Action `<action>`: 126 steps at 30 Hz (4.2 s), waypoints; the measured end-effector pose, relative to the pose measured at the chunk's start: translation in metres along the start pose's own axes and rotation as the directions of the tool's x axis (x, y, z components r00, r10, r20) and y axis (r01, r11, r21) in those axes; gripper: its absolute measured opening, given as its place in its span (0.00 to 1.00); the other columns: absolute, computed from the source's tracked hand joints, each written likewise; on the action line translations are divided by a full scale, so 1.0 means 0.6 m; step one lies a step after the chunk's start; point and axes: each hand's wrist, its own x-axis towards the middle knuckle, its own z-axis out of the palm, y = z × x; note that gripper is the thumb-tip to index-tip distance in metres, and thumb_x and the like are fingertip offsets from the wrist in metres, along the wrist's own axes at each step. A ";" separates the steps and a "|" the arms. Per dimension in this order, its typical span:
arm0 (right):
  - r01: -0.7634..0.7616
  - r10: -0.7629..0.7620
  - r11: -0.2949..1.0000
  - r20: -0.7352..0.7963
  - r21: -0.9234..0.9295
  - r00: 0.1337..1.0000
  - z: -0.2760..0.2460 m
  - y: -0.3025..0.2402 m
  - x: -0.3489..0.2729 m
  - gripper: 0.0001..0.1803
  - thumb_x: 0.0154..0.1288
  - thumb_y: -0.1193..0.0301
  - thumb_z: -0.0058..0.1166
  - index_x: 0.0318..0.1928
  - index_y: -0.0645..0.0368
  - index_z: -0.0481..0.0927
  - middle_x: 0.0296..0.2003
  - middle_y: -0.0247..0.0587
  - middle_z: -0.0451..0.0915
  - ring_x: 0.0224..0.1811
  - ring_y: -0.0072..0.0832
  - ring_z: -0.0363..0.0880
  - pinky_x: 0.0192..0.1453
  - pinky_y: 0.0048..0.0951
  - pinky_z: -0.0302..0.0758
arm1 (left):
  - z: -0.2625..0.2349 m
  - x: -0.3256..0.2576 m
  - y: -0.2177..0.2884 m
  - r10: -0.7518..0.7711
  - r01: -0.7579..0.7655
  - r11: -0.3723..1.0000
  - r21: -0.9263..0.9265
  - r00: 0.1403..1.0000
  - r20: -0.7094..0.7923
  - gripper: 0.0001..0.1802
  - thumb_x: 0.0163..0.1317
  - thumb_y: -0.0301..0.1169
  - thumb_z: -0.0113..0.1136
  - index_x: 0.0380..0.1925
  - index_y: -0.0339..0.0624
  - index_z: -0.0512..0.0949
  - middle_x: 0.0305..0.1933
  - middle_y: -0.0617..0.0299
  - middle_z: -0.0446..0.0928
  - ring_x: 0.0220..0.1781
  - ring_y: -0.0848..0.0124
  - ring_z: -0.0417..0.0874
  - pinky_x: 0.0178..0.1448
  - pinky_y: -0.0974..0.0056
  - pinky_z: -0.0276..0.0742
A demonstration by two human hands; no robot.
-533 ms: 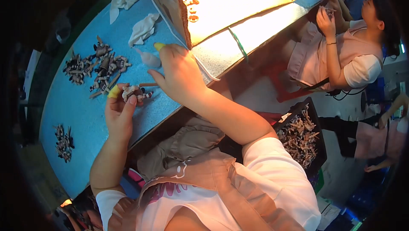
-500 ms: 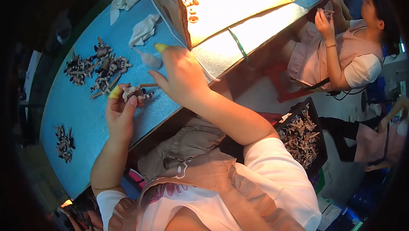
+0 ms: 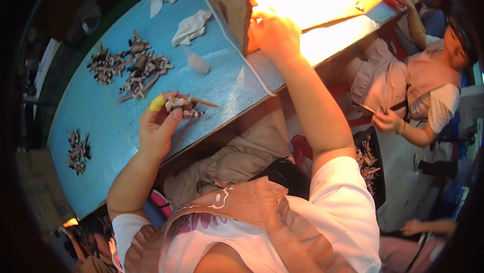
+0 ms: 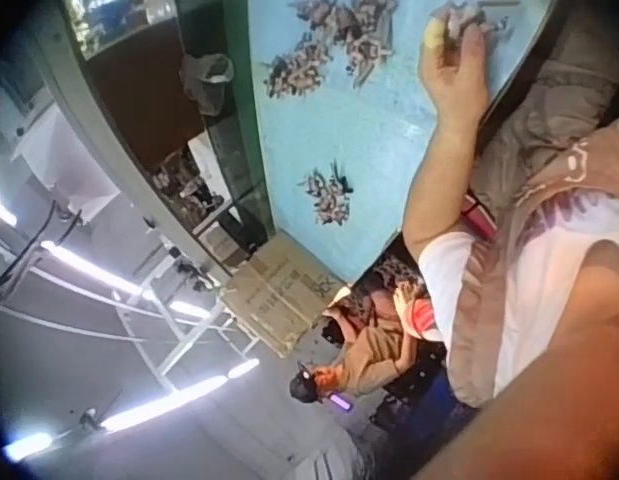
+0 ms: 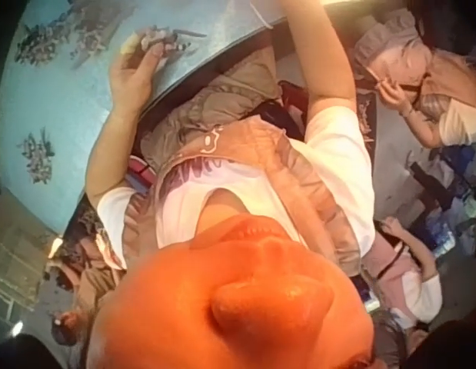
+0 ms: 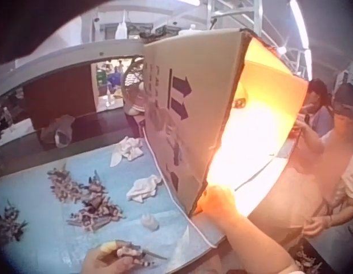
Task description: The person assembles toy figurines by attaching components together by hand and applying glue to the joints using a squeeze bottle.
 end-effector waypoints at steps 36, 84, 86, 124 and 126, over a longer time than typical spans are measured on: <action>0.459 -0.458 0.700 -0.150 0.547 0.876 -0.026 -0.151 -0.160 0.14 0.39 0.81 0.67 0.30 0.63 0.77 0.28 0.40 0.78 0.28 0.32 0.75 0.31 0.28 0.71 | -0.001 -0.003 0.001 0.290 -0.299 0.851 0.431 0.953 0.090 0.16 0.51 0.25 0.62 0.42 0.39 0.75 0.37 0.60 0.76 0.33 0.73 0.76 0.29 0.74 0.70; 0.257 -0.415 0.695 0.083 0.672 0.906 -0.001 -0.154 -0.182 0.38 0.35 0.68 0.71 0.52 0.63 0.73 0.52 0.52 0.66 0.52 0.41 0.69 0.50 0.34 0.71 | -0.011 0.006 0.025 -0.401 0.431 0.863 -0.262 0.902 0.163 0.21 0.64 0.33 0.52 0.55 0.39 0.65 0.39 0.59 0.76 0.25 0.78 0.77 0.25 0.76 0.74; 0.132 -0.345 0.656 0.141 0.743 0.928 0.000 -0.145 -0.181 0.35 0.36 0.70 0.70 0.50 0.64 0.73 0.52 0.52 0.66 0.52 0.43 0.68 0.53 0.36 0.69 | -0.012 0.000 0.027 -0.310 0.349 0.930 -0.113 0.912 0.268 0.25 0.61 0.30 0.56 0.57 0.37 0.63 0.41 0.57 0.76 0.24 0.78 0.77 0.25 0.76 0.74; 0.111 -0.335 0.503 0.074 0.857 0.939 0.008 -0.145 -0.185 0.34 0.40 0.69 0.70 0.50 0.64 0.72 0.47 0.49 0.72 0.51 0.40 0.71 0.60 0.39 0.65 | -0.013 -0.004 0.015 -0.109 0.126 0.990 -0.059 0.965 0.238 0.34 0.51 0.26 0.67 0.57 0.39 0.60 0.52 0.54 0.72 0.50 0.72 0.76 0.51 0.69 0.73; -0.019 -0.224 0.425 0.125 0.905 0.966 0.008 -0.159 -0.191 0.34 0.40 0.70 0.70 0.51 0.65 0.71 0.47 0.50 0.72 0.51 0.39 0.71 0.59 0.37 0.65 | -0.010 -0.003 0.013 -0.081 0.106 0.989 -0.099 0.970 0.230 0.35 0.52 0.25 0.65 0.58 0.39 0.59 0.53 0.54 0.71 0.51 0.72 0.75 0.52 0.69 0.73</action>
